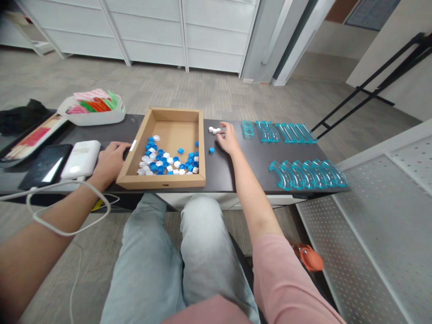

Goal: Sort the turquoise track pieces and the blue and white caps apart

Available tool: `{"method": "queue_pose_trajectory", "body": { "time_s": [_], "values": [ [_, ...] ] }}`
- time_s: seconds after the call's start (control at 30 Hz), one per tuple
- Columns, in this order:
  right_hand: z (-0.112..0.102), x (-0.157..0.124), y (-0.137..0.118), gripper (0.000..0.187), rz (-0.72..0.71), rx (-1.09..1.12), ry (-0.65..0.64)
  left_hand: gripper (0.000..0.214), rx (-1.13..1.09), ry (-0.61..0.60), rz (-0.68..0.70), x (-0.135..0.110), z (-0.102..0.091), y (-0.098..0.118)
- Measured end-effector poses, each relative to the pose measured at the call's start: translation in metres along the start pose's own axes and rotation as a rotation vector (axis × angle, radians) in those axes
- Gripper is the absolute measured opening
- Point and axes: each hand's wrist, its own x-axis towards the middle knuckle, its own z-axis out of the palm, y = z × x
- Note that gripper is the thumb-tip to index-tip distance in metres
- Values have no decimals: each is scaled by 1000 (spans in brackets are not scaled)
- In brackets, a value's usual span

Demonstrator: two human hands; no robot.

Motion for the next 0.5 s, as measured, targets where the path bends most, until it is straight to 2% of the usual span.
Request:
{"method": "queue_pose_trajectory", "body": {
  "time_s": [0.1, 0.2, 0.37, 0.43, 0.5],
  "values": [
    [2, -9, -20, 54, -80, -10, 51, 64, -15, 32, -1, -1, 2, 0],
    [2, -19, -52, 41, -216, -45, 10, 63, -22, 53, 5, 0, 5, -1],
    [8, -13, -112, 32, -506, -370, -301, 64, -32, 70, -12, 2, 7, -3],
    [20, 0, -123, 30, -566, -472, -416, 64, -47, 74, -13, 2, 7, -3],
    [38, 14, -126, 24, -558, -522, -488, 65, -62, 76, -14, 2, 6, -2]
  ]
}}
